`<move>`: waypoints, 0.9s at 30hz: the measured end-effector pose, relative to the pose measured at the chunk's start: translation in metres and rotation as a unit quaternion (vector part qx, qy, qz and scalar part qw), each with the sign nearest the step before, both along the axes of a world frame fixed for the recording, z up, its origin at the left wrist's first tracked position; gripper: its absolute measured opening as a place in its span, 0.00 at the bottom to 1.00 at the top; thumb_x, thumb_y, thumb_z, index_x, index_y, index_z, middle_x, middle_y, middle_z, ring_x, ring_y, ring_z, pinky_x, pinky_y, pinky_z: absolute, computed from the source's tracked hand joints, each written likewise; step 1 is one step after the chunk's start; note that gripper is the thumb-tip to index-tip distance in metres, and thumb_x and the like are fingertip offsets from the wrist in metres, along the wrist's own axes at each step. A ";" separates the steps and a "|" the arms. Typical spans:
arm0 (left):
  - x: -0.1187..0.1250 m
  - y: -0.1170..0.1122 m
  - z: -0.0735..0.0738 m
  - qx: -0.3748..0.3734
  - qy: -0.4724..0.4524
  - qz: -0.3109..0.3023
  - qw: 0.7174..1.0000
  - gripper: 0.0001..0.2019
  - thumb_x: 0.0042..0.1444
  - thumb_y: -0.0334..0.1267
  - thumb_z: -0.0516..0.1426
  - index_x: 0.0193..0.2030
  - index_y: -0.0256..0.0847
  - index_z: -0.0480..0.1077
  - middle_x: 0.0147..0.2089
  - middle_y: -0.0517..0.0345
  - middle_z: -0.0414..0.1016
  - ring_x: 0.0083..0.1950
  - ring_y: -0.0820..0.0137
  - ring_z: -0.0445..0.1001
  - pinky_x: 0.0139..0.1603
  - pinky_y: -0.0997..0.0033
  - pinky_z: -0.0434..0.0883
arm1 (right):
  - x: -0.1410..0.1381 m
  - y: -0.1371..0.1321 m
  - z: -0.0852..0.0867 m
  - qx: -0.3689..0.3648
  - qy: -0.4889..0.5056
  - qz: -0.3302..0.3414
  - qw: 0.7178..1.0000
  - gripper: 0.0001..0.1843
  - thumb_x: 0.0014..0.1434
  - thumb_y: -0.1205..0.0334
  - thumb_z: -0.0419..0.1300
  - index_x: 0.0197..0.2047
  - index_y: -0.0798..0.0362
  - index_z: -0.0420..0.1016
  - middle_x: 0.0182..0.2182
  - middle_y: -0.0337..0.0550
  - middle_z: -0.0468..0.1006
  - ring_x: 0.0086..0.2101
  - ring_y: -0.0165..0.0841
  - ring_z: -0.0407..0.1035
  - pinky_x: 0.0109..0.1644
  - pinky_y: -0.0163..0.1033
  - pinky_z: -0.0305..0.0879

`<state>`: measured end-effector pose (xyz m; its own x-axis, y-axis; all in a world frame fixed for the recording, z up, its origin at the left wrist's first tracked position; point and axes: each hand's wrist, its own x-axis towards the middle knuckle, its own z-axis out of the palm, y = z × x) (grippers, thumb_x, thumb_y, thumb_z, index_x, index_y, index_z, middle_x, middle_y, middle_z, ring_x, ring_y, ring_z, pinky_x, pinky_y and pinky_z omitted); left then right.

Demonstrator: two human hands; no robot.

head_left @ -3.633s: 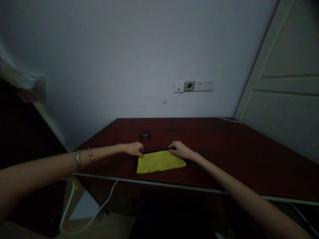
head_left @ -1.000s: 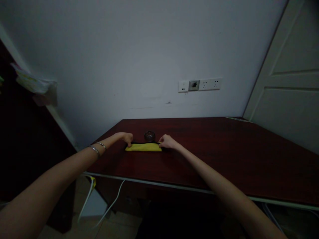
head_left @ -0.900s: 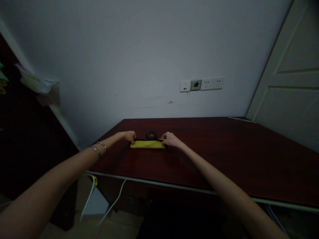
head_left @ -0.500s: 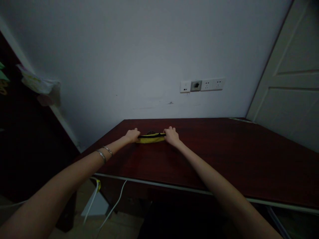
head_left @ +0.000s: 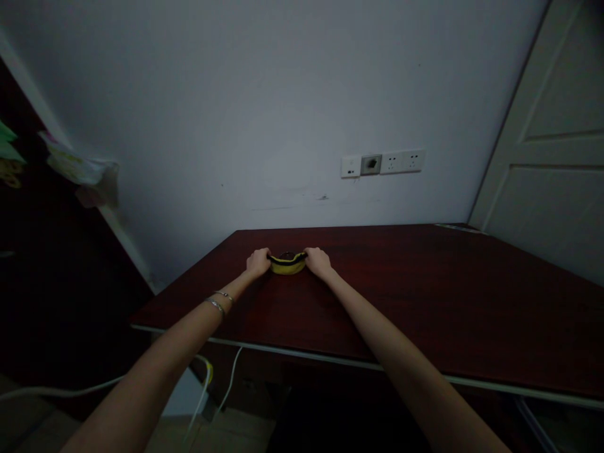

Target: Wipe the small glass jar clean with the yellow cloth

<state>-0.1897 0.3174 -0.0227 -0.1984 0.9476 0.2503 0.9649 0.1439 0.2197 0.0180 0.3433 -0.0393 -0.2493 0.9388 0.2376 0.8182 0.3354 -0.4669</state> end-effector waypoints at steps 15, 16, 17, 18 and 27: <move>0.028 0.026 -0.029 0.107 -0.315 0.074 0.940 0.19 0.60 0.41 0.40 0.48 0.35 0.66 0.53 0.41 0.69 0.54 0.60 0.68 0.52 0.65 0.63 | -0.047 0.016 -0.005 -0.105 0.199 -0.025 0.974 0.27 0.62 0.53 0.39 0.52 0.61 0.68 0.46 0.53 0.74 0.45 0.36 0.70 0.46 0.33 0.61; 0.029 0.027 -0.031 0.109 -0.330 0.073 0.935 0.19 0.60 0.42 0.41 0.47 0.35 0.66 0.53 0.41 0.70 0.54 0.60 0.68 0.51 0.65 0.63 | -0.049 0.016 -0.007 -0.106 0.207 -0.026 0.972 0.28 0.62 0.53 0.38 0.53 0.61 0.66 0.48 0.53 0.73 0.46 0.36 0.69 0.47 0.33 0.61; 0.029 0.028 -0.033 0.111 -0.345 0.070 0.930 0.19 0.59 0.43 0.42 0.46 0.35 0.67 0.52 0.41 0.70 0.54 0.61 0.68 0.51 0.66 0.63 | -0.050 0.017 -0.008 -0.106 0.214 -0.027 0.971 0.28 0.62 0.52 0.37 0.55 0.61 0.64 0.49 0.53 0.72 0.48 0.36 0.68 0.48 0.33 0.60; 0.030 0.030 -0.034 0.112 -0.359 0.065 0.924 0.19 0.59 0.43 0.42 0.45 0.35 0.68 0.51 0.42 0.71 0.53 0.61 0.69 0.51 0.67 0.63 | -0.051 0.017 -0.009 -0.106 0.220 -0.028 0.969 0.29 0.62 0.52 0.36 0.56 0.61 0.62 0.51 0.53 0.71 0.49 0.36 0.67 0.49 0.33 0.59; 0.045 0.035 -0.041 0.134 -0.483 0.031 0.865 0.23 0.54 0.50 0.46 0.46 0.35 0.68 0.41 0.50 0.76 0.41 0.67 0.75 0.41 0.71 0.68 | -0.061 0.013 -0.011 -0.078 0.216 -0.005 0.973 0.31 0.63 0.51 0.34 0.57 0.62 0.60 0.49 0.55 0.72 0.47 0.35 0.67 0.48 0.32 0.60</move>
